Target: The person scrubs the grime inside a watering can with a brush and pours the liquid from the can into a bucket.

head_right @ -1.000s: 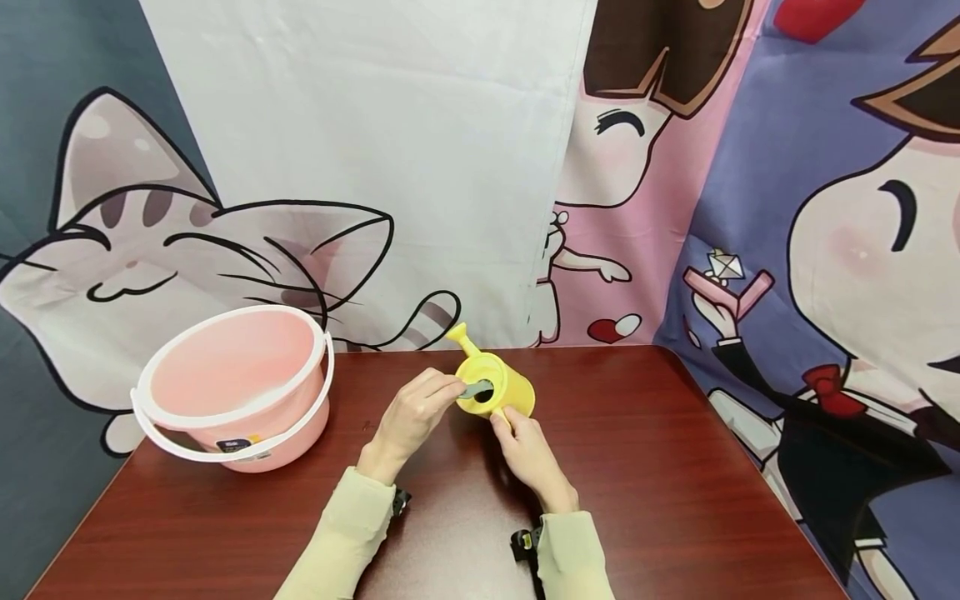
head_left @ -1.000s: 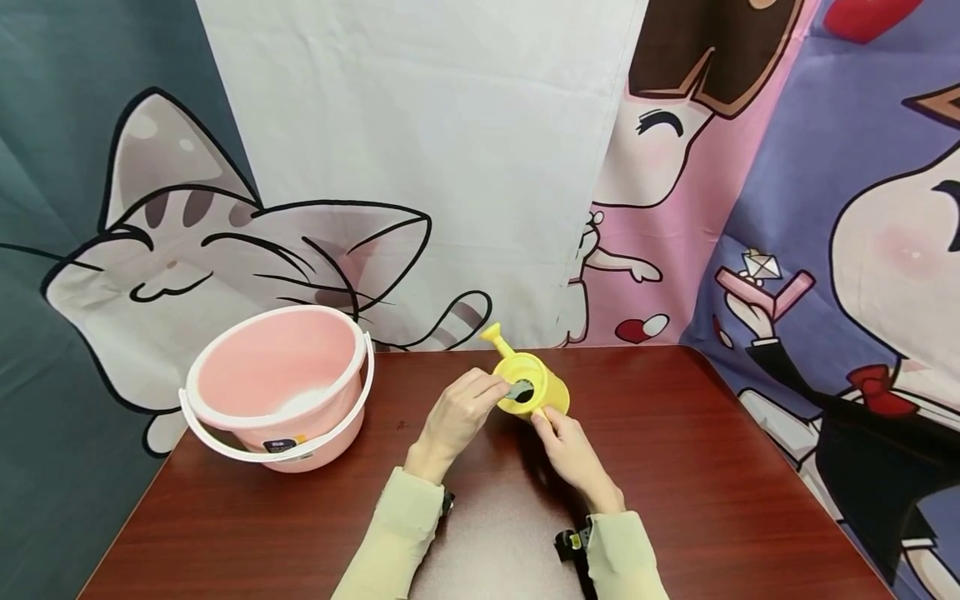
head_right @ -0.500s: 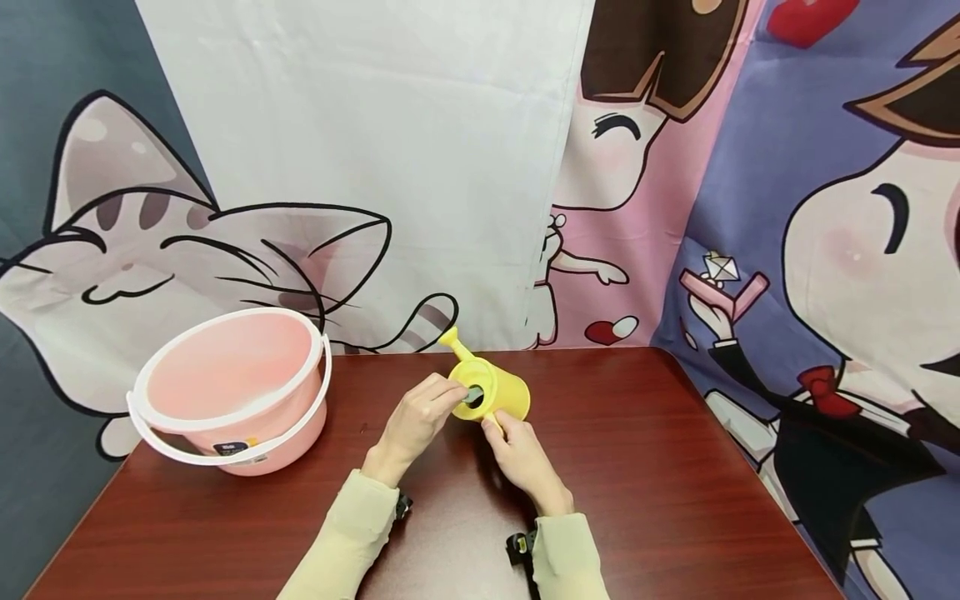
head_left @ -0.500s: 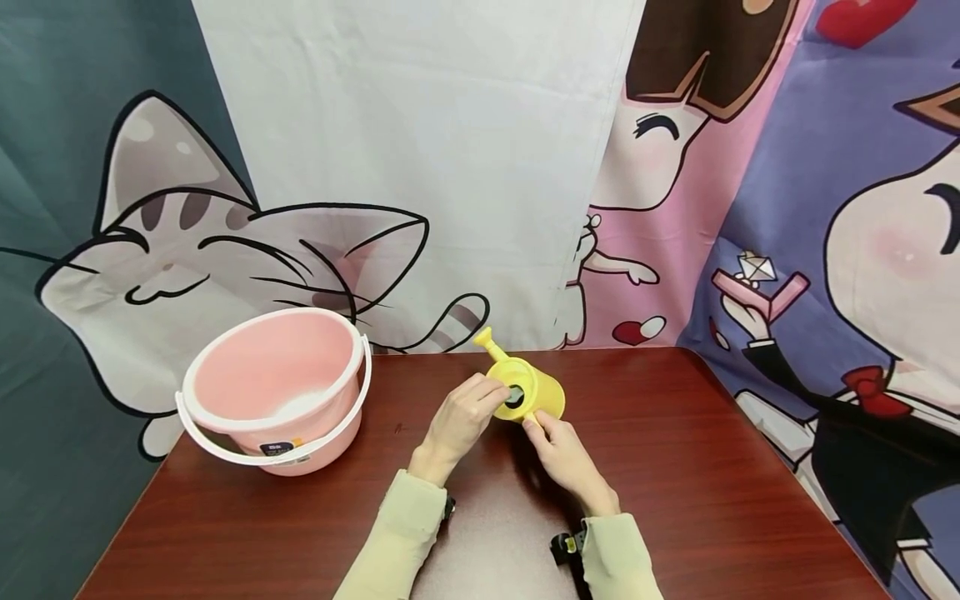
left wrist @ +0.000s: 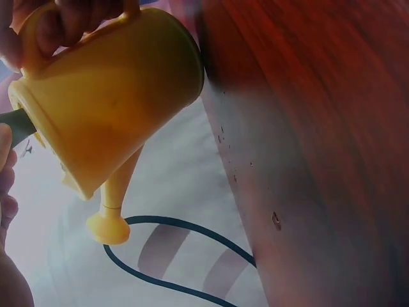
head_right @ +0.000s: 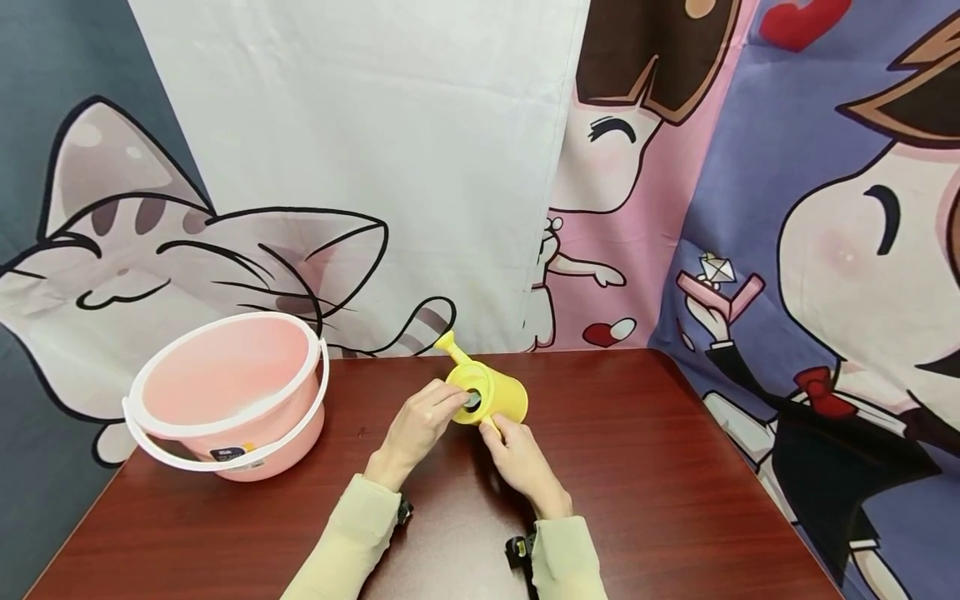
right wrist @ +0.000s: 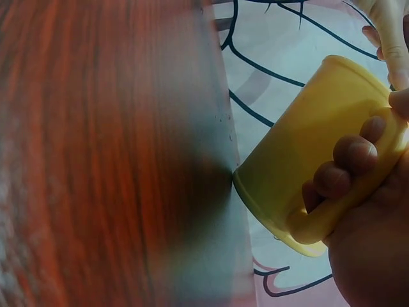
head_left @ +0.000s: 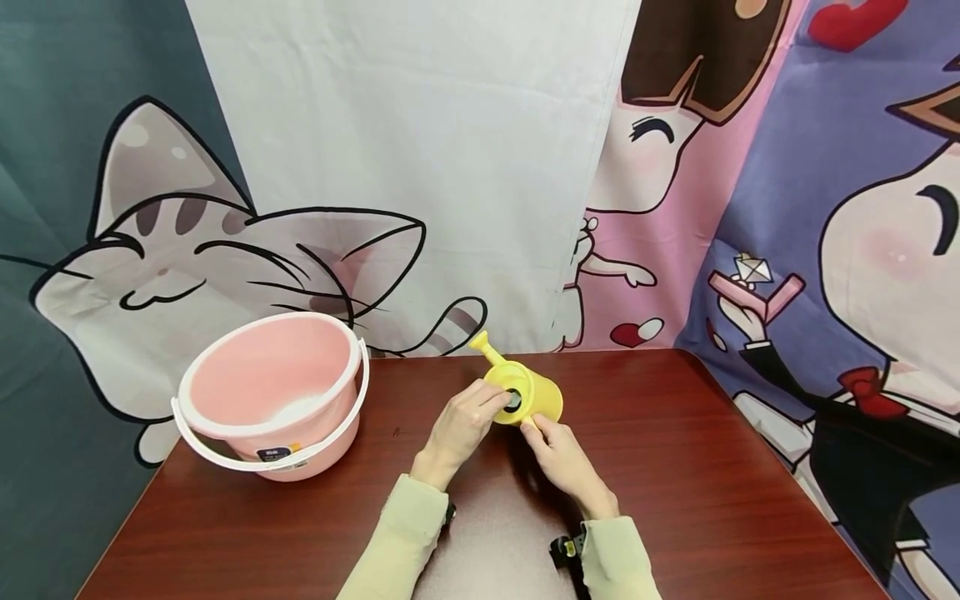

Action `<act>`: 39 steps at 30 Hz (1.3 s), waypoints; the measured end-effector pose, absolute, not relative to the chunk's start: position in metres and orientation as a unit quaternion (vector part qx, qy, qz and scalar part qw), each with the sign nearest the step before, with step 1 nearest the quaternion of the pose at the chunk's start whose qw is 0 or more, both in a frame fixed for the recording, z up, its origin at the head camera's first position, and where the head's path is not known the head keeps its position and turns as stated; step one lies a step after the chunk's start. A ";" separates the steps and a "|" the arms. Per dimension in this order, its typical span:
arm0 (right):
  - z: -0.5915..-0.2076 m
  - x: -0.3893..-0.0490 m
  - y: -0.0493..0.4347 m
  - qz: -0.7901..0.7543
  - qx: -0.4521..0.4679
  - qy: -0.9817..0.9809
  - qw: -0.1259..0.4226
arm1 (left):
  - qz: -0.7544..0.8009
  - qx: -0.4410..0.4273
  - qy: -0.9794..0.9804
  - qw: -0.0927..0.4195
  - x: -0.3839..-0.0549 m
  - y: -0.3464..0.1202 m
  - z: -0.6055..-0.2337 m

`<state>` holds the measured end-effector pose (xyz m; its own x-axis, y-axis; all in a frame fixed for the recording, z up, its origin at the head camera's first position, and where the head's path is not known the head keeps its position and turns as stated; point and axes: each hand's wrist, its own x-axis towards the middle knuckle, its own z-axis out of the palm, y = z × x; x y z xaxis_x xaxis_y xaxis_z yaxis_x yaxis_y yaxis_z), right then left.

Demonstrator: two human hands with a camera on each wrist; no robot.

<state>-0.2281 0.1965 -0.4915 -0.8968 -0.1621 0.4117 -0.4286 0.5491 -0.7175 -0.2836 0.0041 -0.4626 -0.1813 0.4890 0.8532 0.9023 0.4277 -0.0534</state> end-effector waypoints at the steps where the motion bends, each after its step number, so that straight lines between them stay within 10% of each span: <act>1: -0.492 -0.228 0.197 0.444 0.171 -0.867 0.151 | -0.240 -0.477 -0.728 0.429 -0.283 0.004 -0.462; 39: -0.495 -0.230 0.201 0.471 0.159 -0.855 0.149 | -0.228 -0.470 -0.713 0.467 -0.282 -0.005 -0.454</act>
<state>-0.2303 0.2014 -0.4948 -0.9049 -0.1314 0.4049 -0.4124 0.5061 -0.7574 -0.2820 -0.0048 -0.4535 -0.1218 0.4588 0.8802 0.8838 0.4537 -0.1142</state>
